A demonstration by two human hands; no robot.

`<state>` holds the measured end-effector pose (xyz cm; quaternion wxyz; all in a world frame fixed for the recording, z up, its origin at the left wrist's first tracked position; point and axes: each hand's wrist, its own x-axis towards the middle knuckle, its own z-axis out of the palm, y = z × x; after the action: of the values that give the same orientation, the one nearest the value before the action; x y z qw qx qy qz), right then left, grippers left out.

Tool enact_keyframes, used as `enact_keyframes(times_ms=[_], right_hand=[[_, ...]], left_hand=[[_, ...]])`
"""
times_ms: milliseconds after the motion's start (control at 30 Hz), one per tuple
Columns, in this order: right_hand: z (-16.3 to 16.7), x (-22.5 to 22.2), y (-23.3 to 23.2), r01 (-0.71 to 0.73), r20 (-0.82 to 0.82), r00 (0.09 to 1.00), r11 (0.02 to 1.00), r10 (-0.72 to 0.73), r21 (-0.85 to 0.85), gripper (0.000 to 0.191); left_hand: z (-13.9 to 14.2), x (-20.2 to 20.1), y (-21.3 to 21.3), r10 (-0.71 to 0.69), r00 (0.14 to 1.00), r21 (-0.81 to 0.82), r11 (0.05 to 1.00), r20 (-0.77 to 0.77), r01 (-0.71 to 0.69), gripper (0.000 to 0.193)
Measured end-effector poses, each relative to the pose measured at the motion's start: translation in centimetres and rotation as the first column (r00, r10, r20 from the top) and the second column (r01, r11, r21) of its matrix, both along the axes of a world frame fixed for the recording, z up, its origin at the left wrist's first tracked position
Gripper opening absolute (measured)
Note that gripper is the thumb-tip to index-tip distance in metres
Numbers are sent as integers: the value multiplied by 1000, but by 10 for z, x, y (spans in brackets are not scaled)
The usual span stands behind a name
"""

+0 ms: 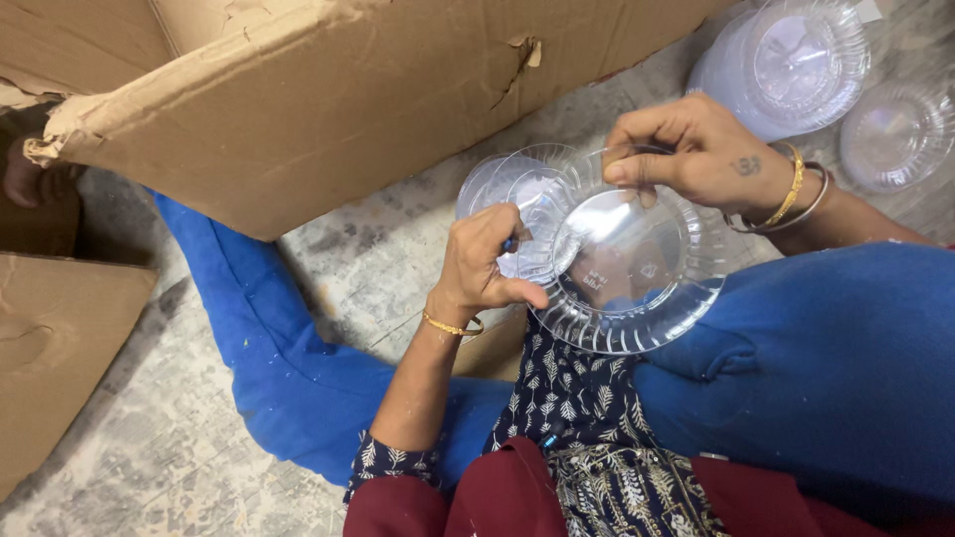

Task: The person sits on the floor and uses a blue marker to write on the surface of clear plastic plates. They handle the plates one at a time, mark them, and place them into a stack nearby.

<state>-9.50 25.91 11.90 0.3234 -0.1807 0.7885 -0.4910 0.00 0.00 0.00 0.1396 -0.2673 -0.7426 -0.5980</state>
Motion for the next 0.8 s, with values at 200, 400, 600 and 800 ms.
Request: enact_keyframes(times_ms=[200, 400, 600, 800], right_hand=[[4, -1, 10, 103, -131, 986, 994, -105, -20, 12], [4, 2, 8, 53, -30, 998, 998, -52, 38, 13], [0, 1, 1, 3, 9, 1000, 1000, -2, -15, 12], [-2, 2, 2, 13, 6, 1000, 1000, -13, -15, 11]], left_hand=[[-33, 6, 11, -82, 995, -18, 997, -51, 81, 67], [-18, 6, 10, 82, 996, 65, 995, -30, -80, 80], [-2, 0, 4, 54, 998, -47, 997, -13, -55, 84], [-10, 2, 8, 5, 1000, 6, 1000, -9, -5, 77]])
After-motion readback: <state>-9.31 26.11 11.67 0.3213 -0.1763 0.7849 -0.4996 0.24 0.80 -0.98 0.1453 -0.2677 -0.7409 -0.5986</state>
